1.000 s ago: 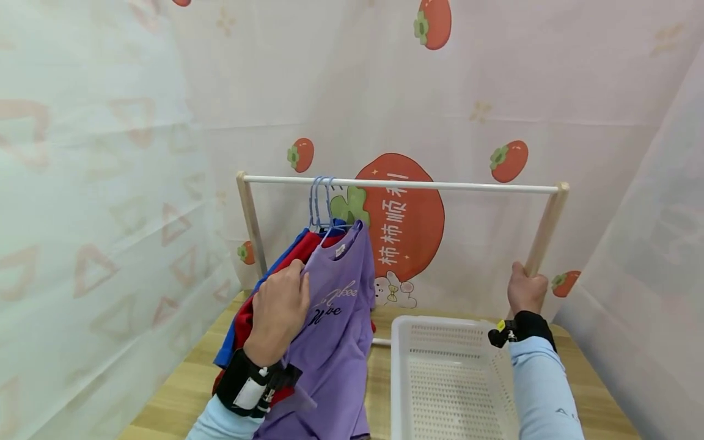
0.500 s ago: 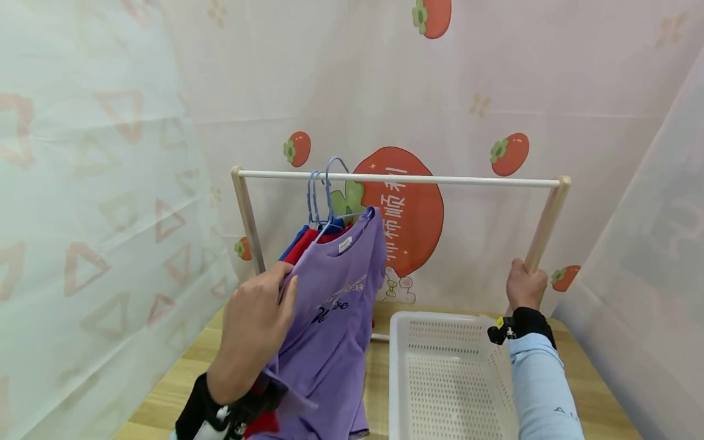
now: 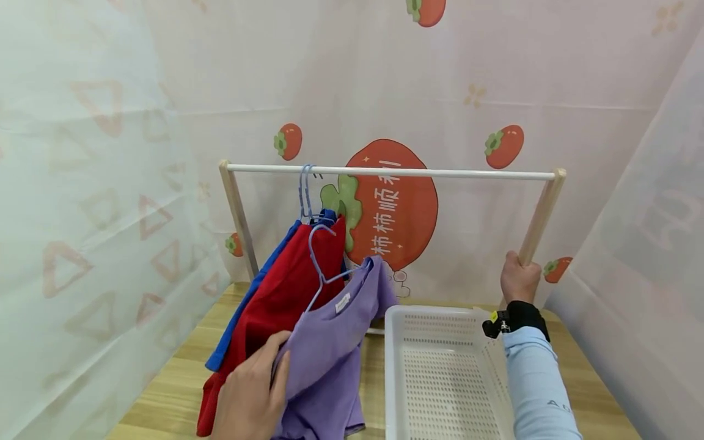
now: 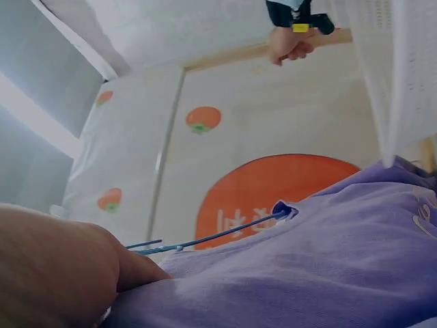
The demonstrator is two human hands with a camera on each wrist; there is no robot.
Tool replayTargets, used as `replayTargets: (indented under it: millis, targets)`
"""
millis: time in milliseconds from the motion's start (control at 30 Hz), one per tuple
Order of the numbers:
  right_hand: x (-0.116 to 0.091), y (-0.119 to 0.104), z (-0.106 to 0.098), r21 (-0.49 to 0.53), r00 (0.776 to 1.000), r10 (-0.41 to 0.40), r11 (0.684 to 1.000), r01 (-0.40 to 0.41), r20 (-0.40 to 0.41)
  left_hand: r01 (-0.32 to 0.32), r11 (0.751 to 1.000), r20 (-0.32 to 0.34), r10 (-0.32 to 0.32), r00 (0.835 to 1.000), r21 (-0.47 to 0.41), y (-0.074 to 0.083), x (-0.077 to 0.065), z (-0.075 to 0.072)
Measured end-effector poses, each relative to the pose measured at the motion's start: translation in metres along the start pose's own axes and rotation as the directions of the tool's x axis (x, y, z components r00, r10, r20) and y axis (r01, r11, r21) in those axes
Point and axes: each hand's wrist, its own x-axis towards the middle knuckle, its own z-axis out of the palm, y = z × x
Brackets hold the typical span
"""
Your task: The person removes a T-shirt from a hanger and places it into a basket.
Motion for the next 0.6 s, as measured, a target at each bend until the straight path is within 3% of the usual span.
replayTargets:
  millis: [167,267,400,500,600]
  targets:
    - [-0.008,0.002,0.003,0.013,1.0,0.02,1.0,-0.02,0.011,0.137,0.991,0.131,-0.136,0.982,0.003,-0.016,-0.02,0.02]
    - [-0.013,0.003,0.004,0.003,0.999,0.03,1.0,-0.03,0.028,0.242,0.97,0.191,-0.232,0.954,-0.031,-0.024,-0.03,0.036]
    - [-0.015,0.0,0.001,-0.063,0.997,0.028,0.998,-0.023,0.069,0.351,0.927,0.275,-0.306,0.912,-0.131,-0.029,-0.042,0.057]
    - [-0.013,-0.005,-0.008,-0.16,0.992,0.011,0.987,0.01,0.129,0.34,0.916,0.283,-0.275,0.919,-0.212,-0.028,-0.049,0.072]
    - [-0.012,-0.015,-0.026,-0.342,0.972,-0.027,0.933,0.109,0.234,0.257,0.923,0.21,-0.201,0.957,-0.288,-0.023,-0.052,0.085]
